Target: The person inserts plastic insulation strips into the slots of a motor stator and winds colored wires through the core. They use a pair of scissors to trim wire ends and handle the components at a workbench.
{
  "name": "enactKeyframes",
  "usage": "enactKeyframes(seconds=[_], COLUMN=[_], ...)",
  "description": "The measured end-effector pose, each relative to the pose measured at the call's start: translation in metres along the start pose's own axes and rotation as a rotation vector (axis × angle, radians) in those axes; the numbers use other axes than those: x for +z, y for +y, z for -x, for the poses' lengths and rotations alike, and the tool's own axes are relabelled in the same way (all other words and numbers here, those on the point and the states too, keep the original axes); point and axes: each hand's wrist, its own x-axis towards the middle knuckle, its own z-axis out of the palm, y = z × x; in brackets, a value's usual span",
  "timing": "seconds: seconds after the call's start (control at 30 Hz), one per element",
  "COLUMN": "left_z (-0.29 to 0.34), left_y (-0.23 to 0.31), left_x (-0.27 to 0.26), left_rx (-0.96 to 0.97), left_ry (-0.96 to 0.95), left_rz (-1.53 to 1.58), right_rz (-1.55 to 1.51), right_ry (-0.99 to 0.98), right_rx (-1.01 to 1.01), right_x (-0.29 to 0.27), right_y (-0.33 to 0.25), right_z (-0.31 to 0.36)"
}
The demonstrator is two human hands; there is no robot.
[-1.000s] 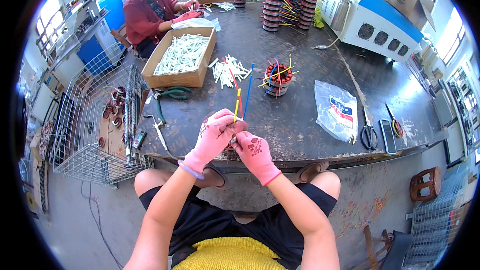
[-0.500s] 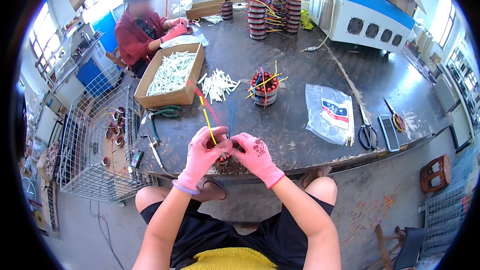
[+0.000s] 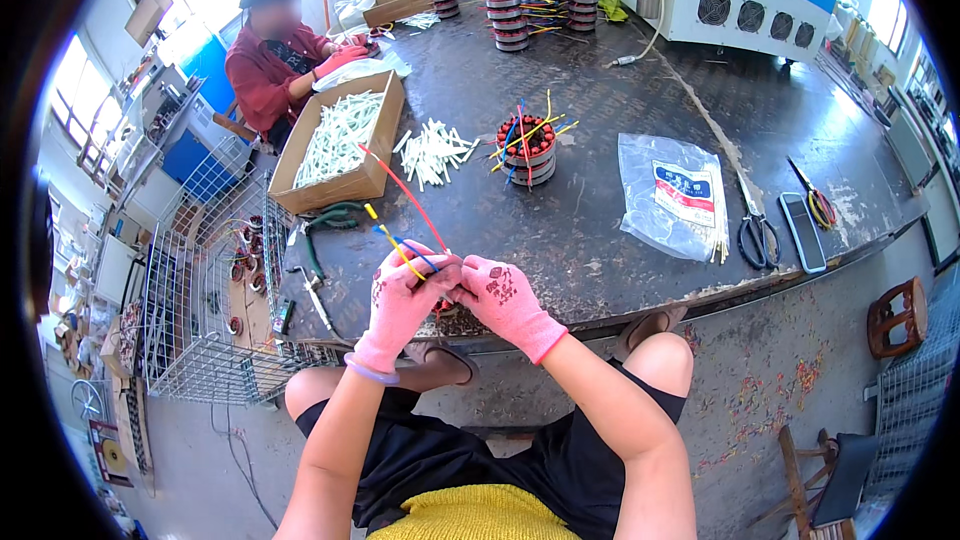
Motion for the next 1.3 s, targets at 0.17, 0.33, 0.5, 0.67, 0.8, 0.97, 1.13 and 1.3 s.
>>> enactKeyframes(seconds=[0.17, 0.33, 0.5, 0.67, 0.8, 0.97, 1.13, 1.3], left_z=[0.002, -0.002, -0.005, -0.023, -0.022, -0.019, -0.016, -0.023], left_y=[-0.007, 0.012, 0.011, 0.019, 0.016, 0.02, 0.011, 0.02], left_x=[0.009, 0.003, 0.011, 0.011, 0.014, 0.016, 0.013, 0.001], left_rx=[-0.058, -0.203, -0.186, -0.242, -0.166, -0.12, -0.103, -0.128], left_ry=[0.048, 0.151, 0.302, 0.148, 0.161, 0.18, 0.207, 0.156], left_rz=[0.108, 0.222, 0.223, 0.076, 0.039, 0.038, 0.065, 0.16], right_rz=[0.028, -0.27, -0.197, -0.132, -0.189, -0.093, -0.019, -0.177], right_ry=[-0.019, -0.097, -0.074, -0.129, -0.159, -0.158, -0.168, -0.036], right_rx=[0.015, 0.191, 0.234, 0.104, 0.096, 0.04, 0.035, 0.158], right_x=[0.009, -0.017, -0.028, -0.019, -0.021, -0.018, -0.003, -0.02], right_y=[0.005, 0.003, 0.005, 0.016, 0.014, 0.015, 0.016, 0.013], right_z=[0.001, 0.0, -0.017, -0.017, -0.018, -0.016, -0.014, -0.004])
